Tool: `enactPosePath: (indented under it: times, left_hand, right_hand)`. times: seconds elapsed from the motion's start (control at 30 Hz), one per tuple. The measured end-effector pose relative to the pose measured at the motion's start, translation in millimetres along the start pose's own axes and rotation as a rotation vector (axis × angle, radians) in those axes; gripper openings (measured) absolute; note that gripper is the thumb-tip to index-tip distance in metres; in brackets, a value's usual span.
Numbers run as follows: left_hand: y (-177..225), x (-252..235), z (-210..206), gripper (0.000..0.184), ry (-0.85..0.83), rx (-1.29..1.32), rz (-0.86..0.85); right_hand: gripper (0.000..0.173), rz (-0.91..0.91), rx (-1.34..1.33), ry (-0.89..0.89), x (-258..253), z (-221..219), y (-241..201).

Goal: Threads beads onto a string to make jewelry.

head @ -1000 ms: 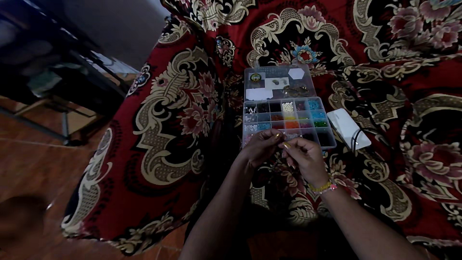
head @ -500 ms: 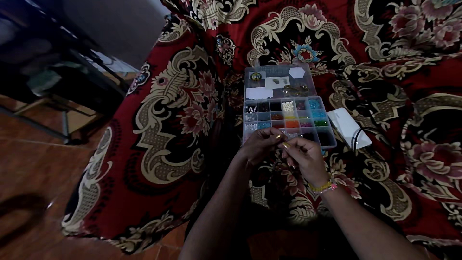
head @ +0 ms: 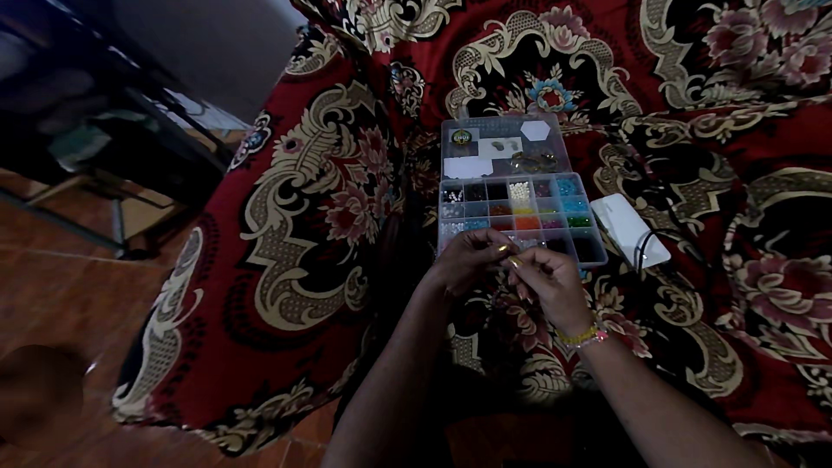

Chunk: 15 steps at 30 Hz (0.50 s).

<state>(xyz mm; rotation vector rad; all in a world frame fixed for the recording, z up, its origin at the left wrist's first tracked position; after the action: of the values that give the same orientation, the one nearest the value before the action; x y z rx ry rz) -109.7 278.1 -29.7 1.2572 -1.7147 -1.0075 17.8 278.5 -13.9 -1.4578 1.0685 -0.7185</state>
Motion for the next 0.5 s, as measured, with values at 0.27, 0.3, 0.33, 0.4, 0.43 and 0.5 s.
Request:
enactPosePath:
  times: [0.27,0.3,0.33,0.4,0.43,0.5]
  left_hand:
    - [2.2,1.5,0.0,0.014,0.025,-0.035,0.009]
    - [1.7,1.2,0.3,0.014,0.023,-0.028,0.008]
    - [1.3,0.9,0.5,0.015,0.021,-0.021,0.007]
    - [1.3,0.7,0.1,0.015,0.021,-0.013,0.008]
    - [1.5,0.5,0.1,0.015,0.022,-0.01,0.009]
    - [1.2,0.3,0.5,0.014,0.024,-0.004,0.01]
  right_hand:
    - [0.015,0.038,-0.004,0.0,0.3,-0.2,-1.6]
    - [0.015,0.04,-0.01,0.004,0.3,0.0,-1.8]
    - [0.015,0.041,-0.015,0.006,0.3,0.1,-2.0]
    - [0.015,0.043,-0.014,0.008,0.3,0.3,-2.2]
    - [0.015,0.044,-0.012,0.009,0.2,0.5,-2.2]
    - [0.014,0.038,-0.003,0.013,0.0,0.9,-1.8]
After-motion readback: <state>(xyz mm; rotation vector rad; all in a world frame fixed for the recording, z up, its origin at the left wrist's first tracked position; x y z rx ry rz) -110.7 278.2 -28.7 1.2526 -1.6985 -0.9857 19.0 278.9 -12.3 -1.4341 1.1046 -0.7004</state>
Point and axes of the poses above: each hand's wrist, its own x-axis away from the middle knuckle, its own z-axis out of the back of the hand, y = z × x, the point moved 9 cm from there along -x, towards the middle knuckle, and after that the axes turned 2 degrees about -z, right-handed, at the moved point
